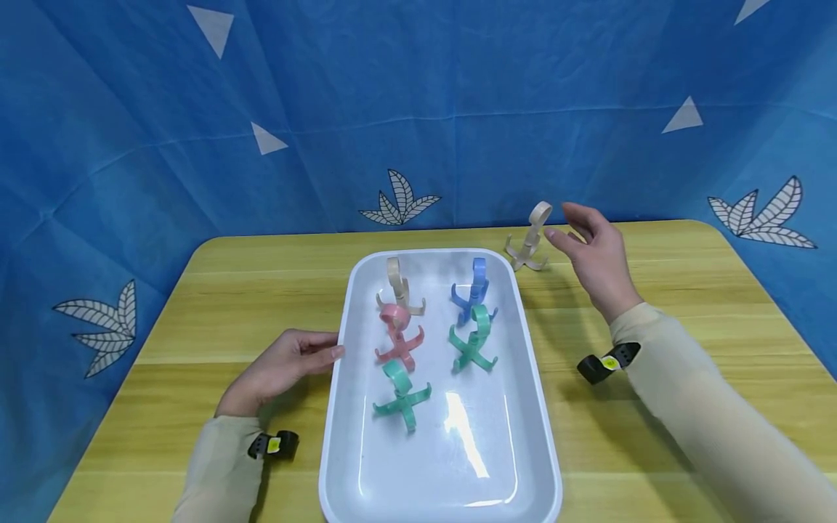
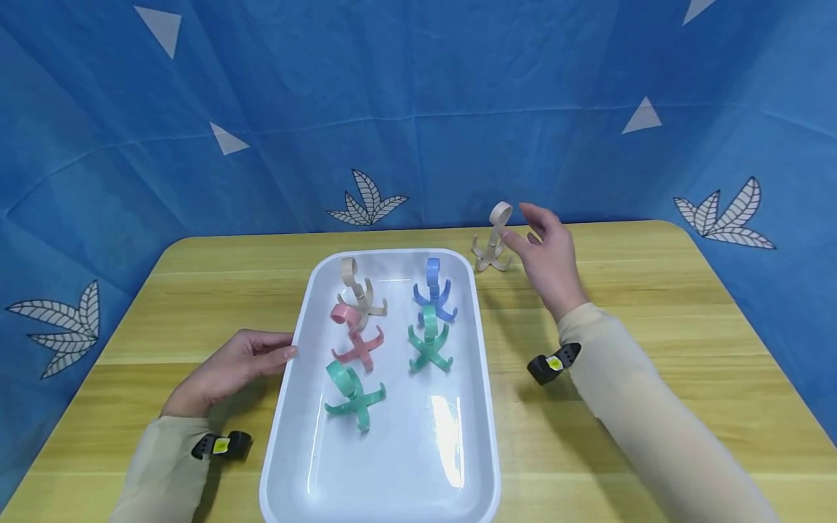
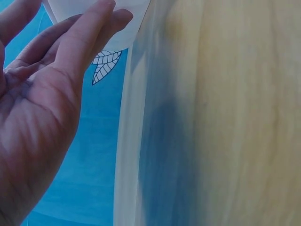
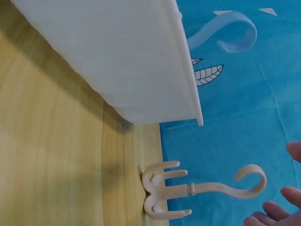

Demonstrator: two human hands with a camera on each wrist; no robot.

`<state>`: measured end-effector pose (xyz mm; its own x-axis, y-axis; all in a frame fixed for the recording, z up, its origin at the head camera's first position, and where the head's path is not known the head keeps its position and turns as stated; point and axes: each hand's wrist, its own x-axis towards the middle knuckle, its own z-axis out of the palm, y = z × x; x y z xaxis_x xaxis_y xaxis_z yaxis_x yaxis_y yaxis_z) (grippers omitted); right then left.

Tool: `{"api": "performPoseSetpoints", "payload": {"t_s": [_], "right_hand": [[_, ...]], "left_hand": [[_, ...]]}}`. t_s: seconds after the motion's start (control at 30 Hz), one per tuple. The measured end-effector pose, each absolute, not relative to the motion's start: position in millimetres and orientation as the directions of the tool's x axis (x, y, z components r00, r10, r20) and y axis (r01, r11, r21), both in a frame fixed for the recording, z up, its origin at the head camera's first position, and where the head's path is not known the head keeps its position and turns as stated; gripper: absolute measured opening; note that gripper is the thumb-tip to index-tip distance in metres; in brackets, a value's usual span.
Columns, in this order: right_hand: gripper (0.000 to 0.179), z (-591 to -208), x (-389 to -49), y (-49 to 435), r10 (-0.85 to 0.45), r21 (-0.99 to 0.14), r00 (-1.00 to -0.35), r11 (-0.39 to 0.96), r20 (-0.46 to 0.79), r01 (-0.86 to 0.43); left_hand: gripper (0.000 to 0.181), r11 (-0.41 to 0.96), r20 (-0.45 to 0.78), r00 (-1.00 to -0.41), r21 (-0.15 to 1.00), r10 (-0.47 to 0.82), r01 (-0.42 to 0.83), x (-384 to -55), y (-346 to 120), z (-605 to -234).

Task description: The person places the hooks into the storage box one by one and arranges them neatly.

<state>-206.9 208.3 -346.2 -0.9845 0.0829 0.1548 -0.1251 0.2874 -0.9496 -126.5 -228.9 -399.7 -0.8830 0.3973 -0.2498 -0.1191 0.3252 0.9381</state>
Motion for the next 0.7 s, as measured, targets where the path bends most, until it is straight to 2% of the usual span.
{"api": "performPoseSetpoints", "payload": {"t_s": [0.2, 0.43, 0.7], "right_hand": [[0.061, -349.3, -217.5, 204.2, 0.087, -0.949, -0.985, 0.291, 0.149, -0.118], [0.068, -350.1, -231.0, 203.0, 0.110, -0.924, -0.986, 0.375, 0.125, -0.076], [0.070, -355.7, -246.7, 200.4, 0.130, -0.944, -0.988, 0.327, 0.080, -0.034]], "left_hand": [[0.050, 0.310, -0.242, -0.881, 0.944, 0.407, -0.116, -126.3, -230.1, -400.6], [0.049, 0.311, -0.235, -0.880, 0.944, 0.413, -0.106, -127.7, -229.8, -400.6], [0.049, 0.300, -0.234, -0.873, 0.948, 0.427, -0.108, -128.1, -230.9, -402.0]]}}
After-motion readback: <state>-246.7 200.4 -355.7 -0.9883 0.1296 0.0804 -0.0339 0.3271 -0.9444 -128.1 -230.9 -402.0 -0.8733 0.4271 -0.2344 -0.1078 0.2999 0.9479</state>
